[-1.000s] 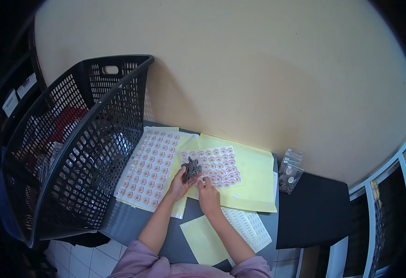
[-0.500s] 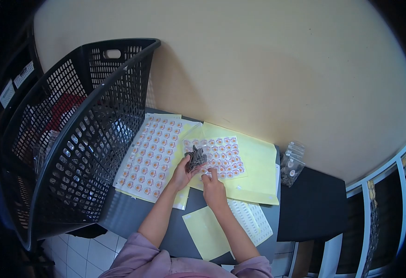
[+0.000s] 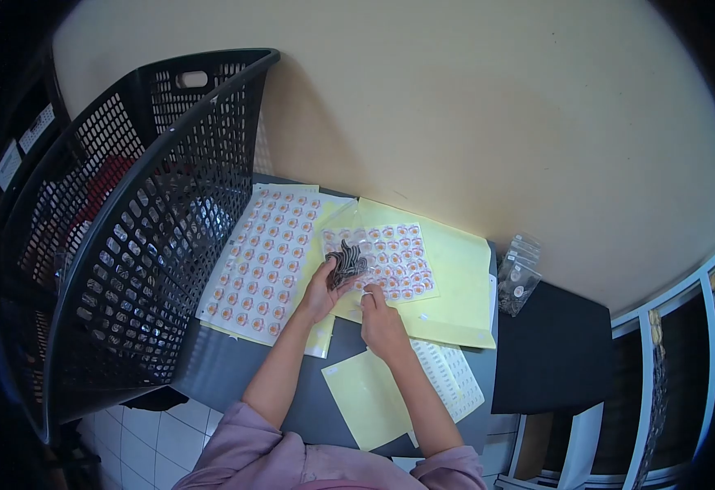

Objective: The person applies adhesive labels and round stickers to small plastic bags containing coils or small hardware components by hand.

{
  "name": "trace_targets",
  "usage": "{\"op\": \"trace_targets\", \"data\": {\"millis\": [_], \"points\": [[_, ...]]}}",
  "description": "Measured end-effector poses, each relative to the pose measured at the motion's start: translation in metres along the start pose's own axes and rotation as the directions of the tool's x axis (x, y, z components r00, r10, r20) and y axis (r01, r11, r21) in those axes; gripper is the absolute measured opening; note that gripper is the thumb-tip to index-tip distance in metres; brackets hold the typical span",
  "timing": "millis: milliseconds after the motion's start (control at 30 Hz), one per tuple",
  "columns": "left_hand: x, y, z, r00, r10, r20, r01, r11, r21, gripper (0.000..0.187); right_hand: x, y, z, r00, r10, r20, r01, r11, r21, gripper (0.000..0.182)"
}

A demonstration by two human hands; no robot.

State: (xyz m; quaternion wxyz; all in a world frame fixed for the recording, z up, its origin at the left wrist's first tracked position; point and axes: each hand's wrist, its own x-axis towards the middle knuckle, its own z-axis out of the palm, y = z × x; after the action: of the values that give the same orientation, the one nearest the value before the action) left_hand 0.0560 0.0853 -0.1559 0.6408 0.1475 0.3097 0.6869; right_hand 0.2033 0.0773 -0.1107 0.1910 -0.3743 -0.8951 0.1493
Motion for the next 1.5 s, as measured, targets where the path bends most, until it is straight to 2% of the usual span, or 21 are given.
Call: {"op": "trace_targets", "data": {"millis": [167, 233, 267, 333, 467, 533, 600, 667, 767, 833, 867, 900, 933, 967, 1067, 1133, 1167, 1233, 1500], "points": [[0.002, -0.001, 0.001, 1.000, 0.009, -0.018, -0.009, 1.000, 0.006, 0.033, 0.001, 0.000, -0.002, 0.998, -0.037, -0.052, 0.039, 0.998, 0.038, 0.013], [0.001, -0.002, 0.000, 1.000, 0.015, -0.023, -0.014, 1.000, 0.013, 0.032, 0.000, -0.007, -0.009, 0.998, 0.063, -0.016, -0.059, 0.982, 0.181, 0.011], [0.001, -0.003, -0.001, 1.000, 0.013, -0.024, -0.012, 1.000, 0.014, 0.032, -0.002, -0.003, -0.007, 0.998, 0.065, -0.015, -0.061, 0.981, 0.182, 0.011], [-0.004, 0.001, 0.005, 0.998, 0.057, -0.036, -0.055, 0.996, 0.066, 0.030, -0.004, 0.005, -0.005, 0.987, 0.016, -0.162, 0.057, 0.897, 0.439, 0.008], [-0.012, 0.002, 0.018, 0.990, 0.127, -0.064, -0.114, 0.977, 0.179, 0.028, -0.007, 0.004, -0.036, 0.966, -0.038, -0.255, 0.118, 0.944, 0.309, 0.008], [-0.014, -0.003, 0.018, 0.936, 0.334, 0.116, -0.349, 0.826, 0.443, 0.033, 0.001, 0.001, -0.055, 0.953, -0.025, -0.302, 0.123, 0.943, 0.309, 0.007], [-0.020, 0.000, 0.028, 0.929, 0.338, 0.153, -0.370, 0.814, 0.449, 0.036, 0.010, -0.005, -0.073, 0.947, -0.023, -0.320, 0.128, 0.941, 0.313, 0.008], [-0.031, 0.007, 0.044, 0.915, 0.351, 0.199, -0.403, 0.794, 0.454, 0.038, 0.017, -0.008, -0.089, 0.962, -0.061, -0.268, 0.177, 0.883, 0.434, 0.009], [-0.049, 0.019, 0.065, 0.915, 0.347, 0.208, -0.404, 0.805, 0.434, 0.040, 0.021, -0.023, -0.116, 0.962, -0.089, -0.258, 0.187, 0.904, 0.385, 0.009], [-0.067, 0.028, 0.076, 0.890, 0.343, 0.299, -0.455, 0.679, 0.576, 0.044, 0.020, -0.029, -0.131, 0.965, -0.124, -0.231, 0.201, 0.916, 0.348, 0.009], [-0.078, 0.034, 0.083, 0.891, 0.341, 0.299, -0.453, 0.679, 0.577, 0.044, 0.019, -0.034, -0.138, 0.960, -0.180, -0.216, 0.234, 0.938, 0.258, 0.009], [-0.088, 0.041, 0.091, 0.924, 0.259, 0.282, -0.376, 0.757, 0.534, 0.048, 0.019, -0.039, -0.146, 0.952, -0.236, -0.197, 0.269, 0.948, 0.168, 0.009], [-0.096, 0.046, 0.094, 0.947, 0.174, 0.269, -0.290, 0.823, 0.489, 0.051, 0.018, -0.044, -0.153, 0.951, -0.236, -0.198, 0.271, 0.947, 0.172, 0.009], [-0.101, 0.048, 0.094, 0.941, 0.143, 0.307, -0.287, 0.818, 0.499, 0.058, 0.016, -0.049, -0.159, 0.958, -0.243, -0.152, 0.264, 0.954, 0.140, 0.009], [-0.118, 0.053, 0.101, 0.930, 0.142, 0.340, -0.319, 0.773, 0.548, 0.060, 0.010, -0.062, -0.173, 0.960, -0.269, -0.082, 0.275, 0.959, 0.074, 0.009], [-0.125, 0.050, 0.105, 0.918, 0.193, 0.348, -0.363, 0.762, 0.537, 0.061, 0.007, -0.066, -0.176, 0.933, -0.354, -0.069, 0.353, 0.935, -0.022, 0.009], [-0.128, 0.049, 0.106, 0.903, 0.244, 0.354, -0.407, 0.749, 0.522, 0.061, 0.005, -0.069, -0.177, 0.932, -0.355, -0.071, 0.354, 0.935, -0.022, 0.009], [-0.135, 0.052, 0.110, 0.898, 0.251, 0.361, -0.417, 0.745, 0.520, 0.061, 0.003, -0.074, -0.179, 0.916, -0.376, -0.140, 0.377, 0.926, -0.021, 0.009], [-0.149, 0.052, 0.115, 0.902, 0.257, 0.347, -0.416, 0.732, 0.540, 0.062, -0.008, -0.084, -0.177, 0.900, -0.404, -0.161, 0.388, 0.913, -0.123, 0.010]]}}
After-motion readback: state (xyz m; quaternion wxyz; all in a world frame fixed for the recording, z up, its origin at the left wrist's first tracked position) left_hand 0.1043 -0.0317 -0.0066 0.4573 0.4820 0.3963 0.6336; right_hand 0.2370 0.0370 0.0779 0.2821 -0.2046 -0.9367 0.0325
